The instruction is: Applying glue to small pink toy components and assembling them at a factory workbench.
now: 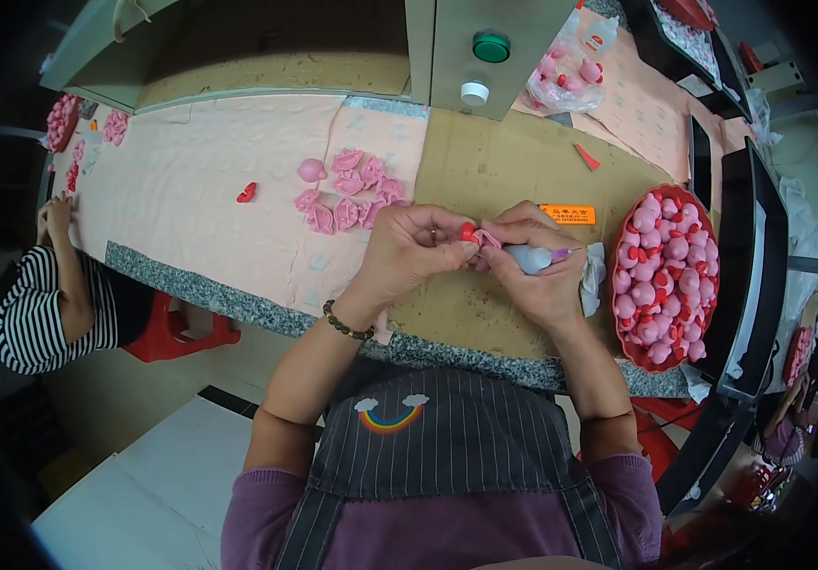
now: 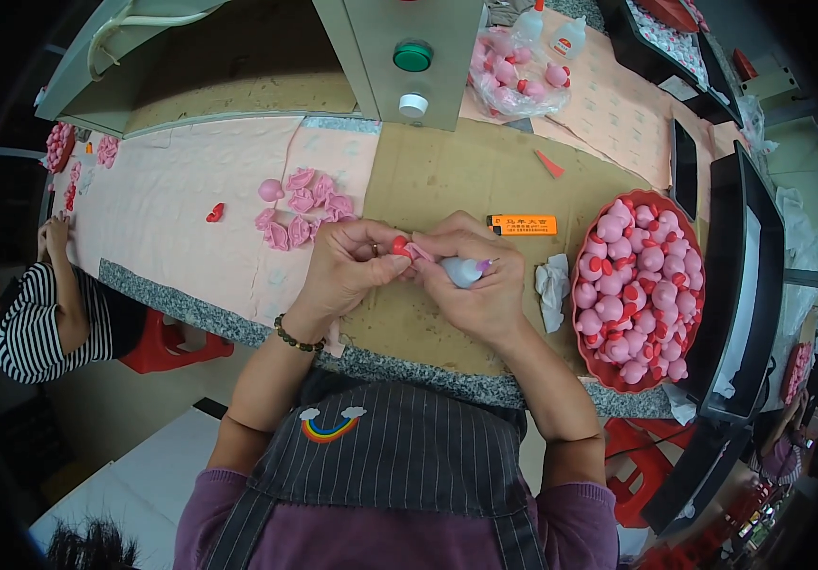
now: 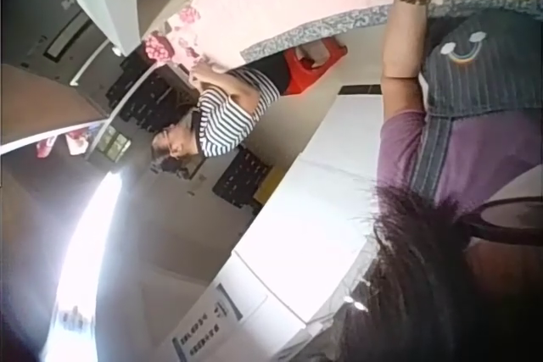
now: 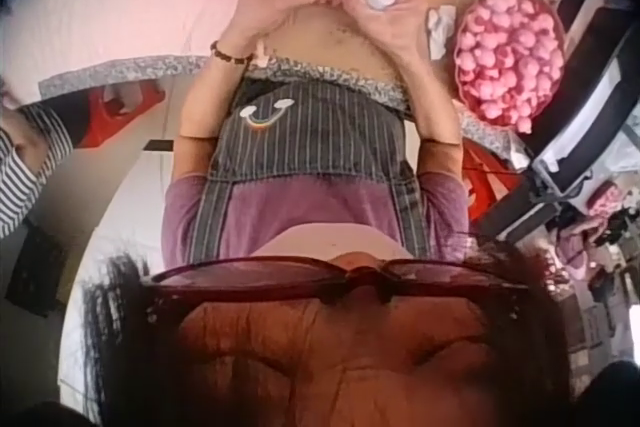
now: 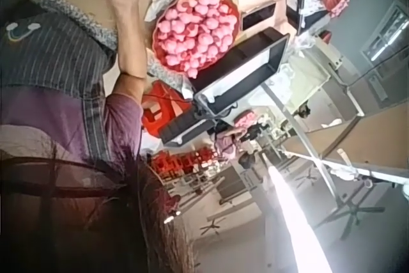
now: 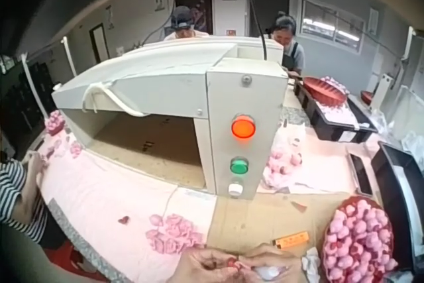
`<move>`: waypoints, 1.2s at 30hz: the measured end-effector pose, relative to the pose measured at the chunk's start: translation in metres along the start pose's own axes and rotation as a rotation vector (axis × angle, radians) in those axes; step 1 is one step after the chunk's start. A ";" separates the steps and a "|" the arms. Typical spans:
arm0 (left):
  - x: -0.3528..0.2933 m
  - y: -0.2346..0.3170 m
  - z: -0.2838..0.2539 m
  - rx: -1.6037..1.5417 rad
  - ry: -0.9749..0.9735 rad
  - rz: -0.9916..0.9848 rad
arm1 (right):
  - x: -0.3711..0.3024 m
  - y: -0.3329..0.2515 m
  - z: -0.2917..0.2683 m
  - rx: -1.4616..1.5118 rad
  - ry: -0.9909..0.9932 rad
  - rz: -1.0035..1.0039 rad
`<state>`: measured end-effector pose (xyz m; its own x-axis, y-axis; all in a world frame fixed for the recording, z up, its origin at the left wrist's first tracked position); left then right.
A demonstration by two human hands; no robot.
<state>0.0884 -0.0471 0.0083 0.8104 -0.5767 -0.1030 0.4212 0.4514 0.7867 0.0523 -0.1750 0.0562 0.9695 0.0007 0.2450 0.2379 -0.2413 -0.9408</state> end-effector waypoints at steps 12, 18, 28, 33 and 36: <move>-0.002 0.003 0.003 0.051 -0.049 0.089 | -0.004 0.011 0.004 0.277 0.065 0.213; -0.002 0.006 0.005 0.012 -0.090 0.166 | -0.005 0.003 0.006 0.268 0.039 0.227; -0.028 0.000 -0.014 -0.441 0.006 0.023 | 0.005 -0.005 0.004 0.125 -0.186 0.166; -0.042 -0.003 -0.026 -0.354 0.090 0.051 | 0.002 -0.009 0.003 0.154 -0.134 0.326; -0.043 -0.002 -0.026 -0.232 0.127 0.066 | 0.003 -0.009 -0.001 0.151 -0.132 0.375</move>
<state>0.0634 -0.0056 -0.0047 0.8775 -0.4577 -0.1433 0.4362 0.6375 0.6350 0.0529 -0.1739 0.0659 0.9875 0.0663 -0.1432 -0.1359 -0.1036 -0.9853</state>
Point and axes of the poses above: each hand's wrist, its own x-axis towards the middle knuckle, its own z-axis out of the palm, y = z × x, the point moved 7 cm from there along x, towards the middle knuckle, and after that the axes turned 7 degrees about -x, right-handed, at the moved point
